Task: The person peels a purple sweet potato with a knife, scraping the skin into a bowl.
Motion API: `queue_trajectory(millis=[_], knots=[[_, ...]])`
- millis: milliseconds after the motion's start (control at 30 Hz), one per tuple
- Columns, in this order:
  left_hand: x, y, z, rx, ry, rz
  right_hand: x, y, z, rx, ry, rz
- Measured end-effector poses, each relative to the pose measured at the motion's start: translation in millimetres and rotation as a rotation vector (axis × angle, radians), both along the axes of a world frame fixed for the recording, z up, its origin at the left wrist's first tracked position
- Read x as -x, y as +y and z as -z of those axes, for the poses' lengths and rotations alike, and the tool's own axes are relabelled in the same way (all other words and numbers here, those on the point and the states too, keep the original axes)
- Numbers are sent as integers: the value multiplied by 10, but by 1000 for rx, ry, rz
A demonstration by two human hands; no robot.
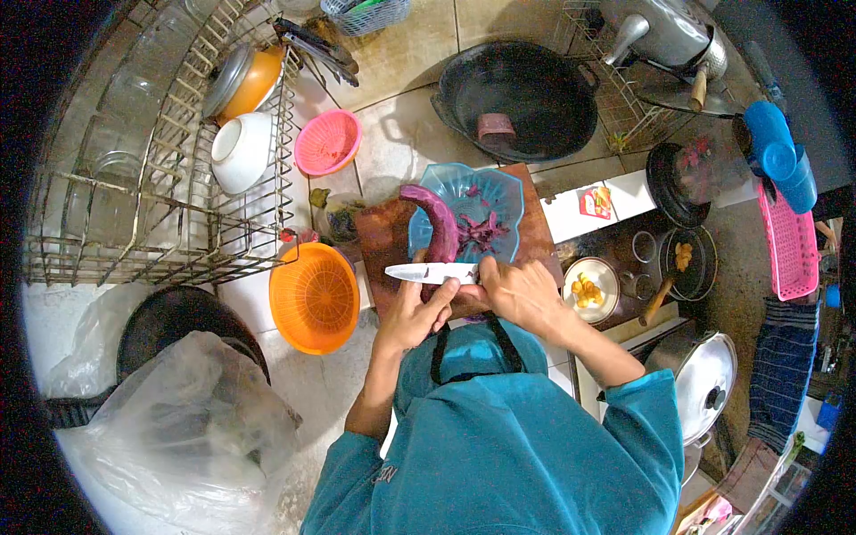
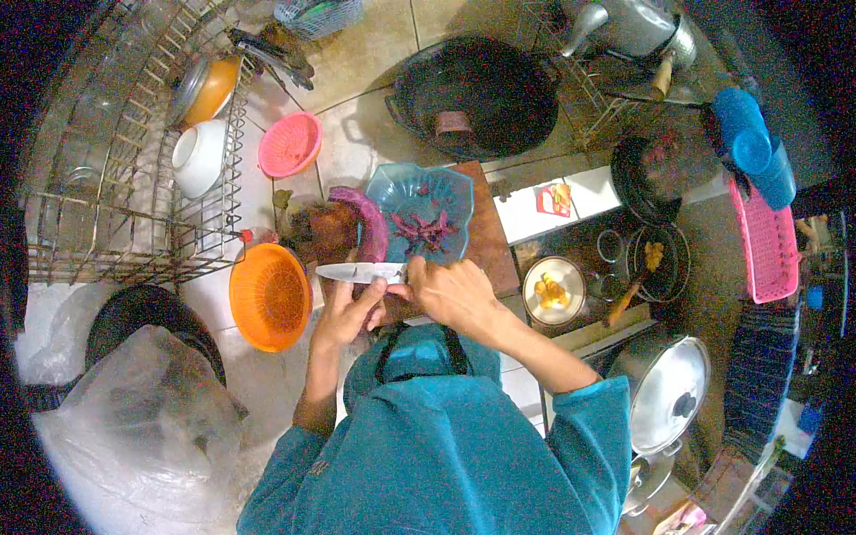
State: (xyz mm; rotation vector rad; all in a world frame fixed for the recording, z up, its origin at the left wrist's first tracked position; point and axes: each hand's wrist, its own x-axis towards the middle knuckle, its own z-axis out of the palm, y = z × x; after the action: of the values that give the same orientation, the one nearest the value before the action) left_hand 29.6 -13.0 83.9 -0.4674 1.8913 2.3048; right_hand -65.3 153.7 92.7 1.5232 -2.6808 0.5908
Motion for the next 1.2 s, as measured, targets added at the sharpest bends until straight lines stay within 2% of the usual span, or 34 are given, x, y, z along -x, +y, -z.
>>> queue_trajectory(millis=[267, 500, 700, 733, 833, 1000, 1100, 1133, 1200], knots=[[2, 58, 36, 30, -83, -69, 47, -29, 196, 41, 89, 5], [41, 67, -35, 12, -153, -93, 57, -47, 158, 60, 115, 25], [46, 62, -32, 52, -113, -33, 94, -73, 105, 39, 74, 29], [31, 67, 26, 99, -93, 106, 110, -88, 89, 6, 67, 30], [36, 210, 93, -110, -116, 2, 186, -97, 33, -48, 52, 25], [24, 65, 10, -121, -115, 50, 231, 133, -55, -117, 53, 29], [53, 34, 45, -133, -118, 131, 148, 75, -2, 1, 66, -37], [55, 60, -16, -63, -106, 125, 120, 63, 2, 14, 69, -27], [58, 68, -2, -84, -137, 110, 106, 53, -5, 33, 83, -11]])
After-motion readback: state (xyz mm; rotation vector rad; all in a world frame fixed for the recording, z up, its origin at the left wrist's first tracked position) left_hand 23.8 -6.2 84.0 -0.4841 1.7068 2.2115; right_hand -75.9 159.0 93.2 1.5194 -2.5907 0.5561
